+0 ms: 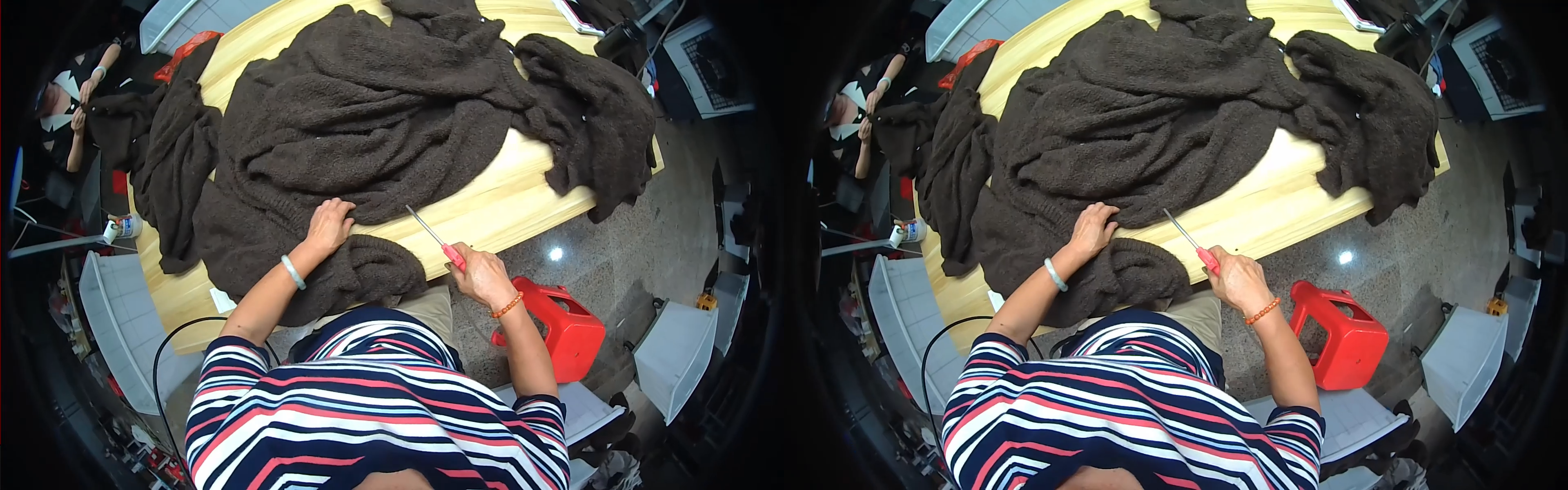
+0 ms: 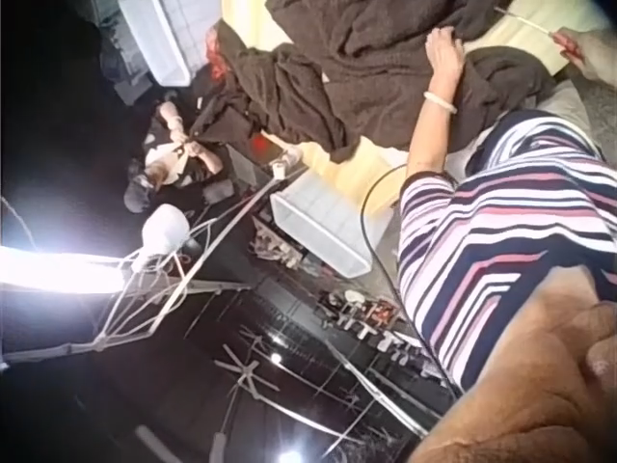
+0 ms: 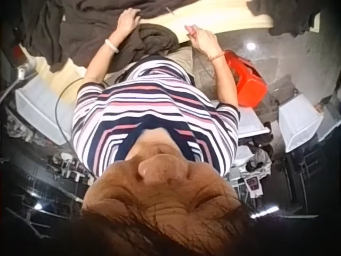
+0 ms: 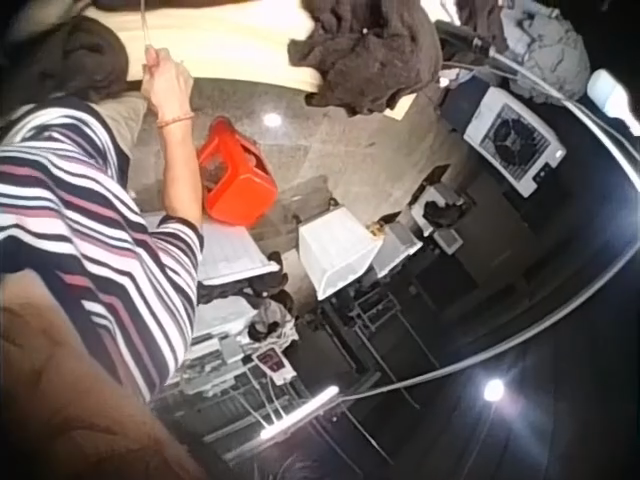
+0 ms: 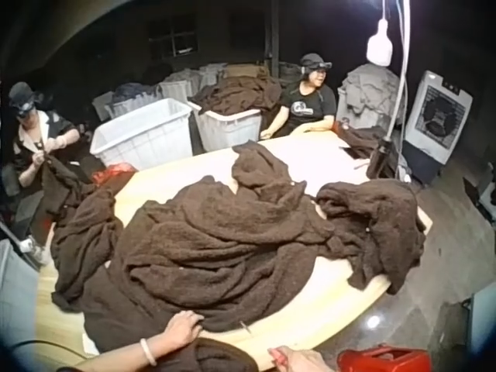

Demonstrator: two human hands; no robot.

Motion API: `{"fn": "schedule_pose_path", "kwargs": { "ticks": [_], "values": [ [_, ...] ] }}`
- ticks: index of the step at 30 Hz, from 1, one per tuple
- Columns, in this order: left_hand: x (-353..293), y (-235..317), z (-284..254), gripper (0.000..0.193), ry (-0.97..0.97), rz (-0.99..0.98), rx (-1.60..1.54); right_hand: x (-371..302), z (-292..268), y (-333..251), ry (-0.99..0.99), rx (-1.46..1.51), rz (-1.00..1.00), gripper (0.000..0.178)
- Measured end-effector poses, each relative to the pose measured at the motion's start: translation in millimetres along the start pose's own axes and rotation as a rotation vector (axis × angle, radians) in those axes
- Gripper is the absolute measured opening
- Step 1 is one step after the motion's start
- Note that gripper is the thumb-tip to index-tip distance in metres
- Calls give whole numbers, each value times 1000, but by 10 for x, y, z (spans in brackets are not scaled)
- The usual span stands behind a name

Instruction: Trimming loose or excess threads from brown garments using scissors on a worktable.

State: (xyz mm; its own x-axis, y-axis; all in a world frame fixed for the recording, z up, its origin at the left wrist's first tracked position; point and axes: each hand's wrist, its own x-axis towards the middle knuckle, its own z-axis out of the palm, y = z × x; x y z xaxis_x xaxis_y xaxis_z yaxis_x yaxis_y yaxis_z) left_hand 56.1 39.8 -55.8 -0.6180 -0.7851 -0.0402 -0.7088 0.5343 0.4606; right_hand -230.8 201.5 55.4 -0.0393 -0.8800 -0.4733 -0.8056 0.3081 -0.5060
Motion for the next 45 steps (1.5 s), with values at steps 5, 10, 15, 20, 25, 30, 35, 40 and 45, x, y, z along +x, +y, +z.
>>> {"fn": "schedule_pose_path", "kwargs": {
  "ticks": [5,10,15,20,25,30,35,40,45],
  "values": [
    [85,-68,124,27,-131,-234,-462,12,-41,-193,29,-39,-50,20],
    [110,-87,165,17,-252,-700,-1084,19,132,-449,-94,-113,-178,21],
    [105,-58,121,8,-198,-785,-1361,47,226,-555,-125,-91,-230,21],
    [55,8,160,12,-142,-738,-1410,19,246,-558,-168,-16,-313,21],
    [231,-86,-461,15,398,-139,-308,8,146,-402,-18,-12,-147,24],
    [425,-923,-906,19,689,-579,224,-26,127,-420,-36,-48,-131,27],
    [592,-1013,-1169,21,401,-734,-186,37,156,-399,-17,-28,-149,25],
    [587,-1048,-1243,18,596,-495,24,111,124,-447,-30,-64,-188,26],
    [595,-1179,-1085,17,368,-901,-144,132,167,-432,-9,-82,-197,28]
  ]
}}
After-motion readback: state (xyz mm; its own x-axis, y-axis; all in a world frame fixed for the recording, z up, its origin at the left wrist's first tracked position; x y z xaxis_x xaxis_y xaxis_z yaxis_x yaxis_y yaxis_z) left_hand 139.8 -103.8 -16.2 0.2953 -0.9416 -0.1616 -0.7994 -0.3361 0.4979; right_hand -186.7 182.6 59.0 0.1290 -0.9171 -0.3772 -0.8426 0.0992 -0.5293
